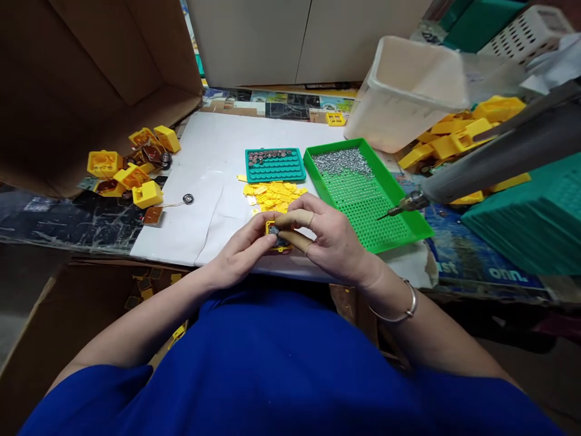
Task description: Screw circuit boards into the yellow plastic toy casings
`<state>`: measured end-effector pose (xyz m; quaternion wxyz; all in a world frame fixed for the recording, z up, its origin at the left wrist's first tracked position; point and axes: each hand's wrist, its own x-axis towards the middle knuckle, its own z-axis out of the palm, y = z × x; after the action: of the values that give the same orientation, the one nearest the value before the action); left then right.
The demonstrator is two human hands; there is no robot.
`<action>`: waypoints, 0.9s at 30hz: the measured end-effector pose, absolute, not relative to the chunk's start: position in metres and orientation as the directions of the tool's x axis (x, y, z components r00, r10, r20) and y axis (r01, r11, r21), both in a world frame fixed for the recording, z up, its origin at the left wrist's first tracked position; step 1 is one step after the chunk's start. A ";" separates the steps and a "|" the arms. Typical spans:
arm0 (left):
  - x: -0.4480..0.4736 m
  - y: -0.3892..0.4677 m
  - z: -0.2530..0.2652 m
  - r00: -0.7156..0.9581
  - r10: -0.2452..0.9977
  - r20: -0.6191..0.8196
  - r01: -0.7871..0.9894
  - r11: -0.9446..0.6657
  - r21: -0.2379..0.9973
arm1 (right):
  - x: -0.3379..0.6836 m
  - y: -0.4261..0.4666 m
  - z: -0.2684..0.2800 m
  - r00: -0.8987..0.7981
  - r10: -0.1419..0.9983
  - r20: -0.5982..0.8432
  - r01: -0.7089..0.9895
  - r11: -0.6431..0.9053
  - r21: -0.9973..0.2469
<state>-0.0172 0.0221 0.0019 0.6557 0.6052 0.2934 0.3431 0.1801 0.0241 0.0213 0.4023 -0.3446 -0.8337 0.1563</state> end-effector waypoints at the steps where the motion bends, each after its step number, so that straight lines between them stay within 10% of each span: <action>1: -0.017 0.023 0.002 0.613 0.789 0.036 -0.089 0.024 0.996 | 0.182 0.023 0.023 -0.459 0.696 0.552 0.464 0.718 -0.519; 11: -0.011 0.023 0.007 0.553 0.828 0.096 0.132 -0.201 0.971 | 0.180 0.020 0.025 -0.436 0.780 0.449 0.586 0.625 -0.515; 18: -0.012 0.026 0.010 0.589 0.807 -0.037 -0.109 0.124 0.986 | 0.181 0.018 0.028 -0.432 0.800 0.417 0.645 0.597 -0.477; 27: -0.011 0.028 0.006 0.577 0.816 0.013 -0.059 0.026 0.998 | 0.181 0.023 0.021 -0.480 0.747 0.460 0.651 0.655 -0.384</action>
<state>-0.0114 0.0283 0.0059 0.6453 0.6101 0.3106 0.3390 0.1813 0.0227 0.0208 0.3059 -0.4078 -0.8567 0.0786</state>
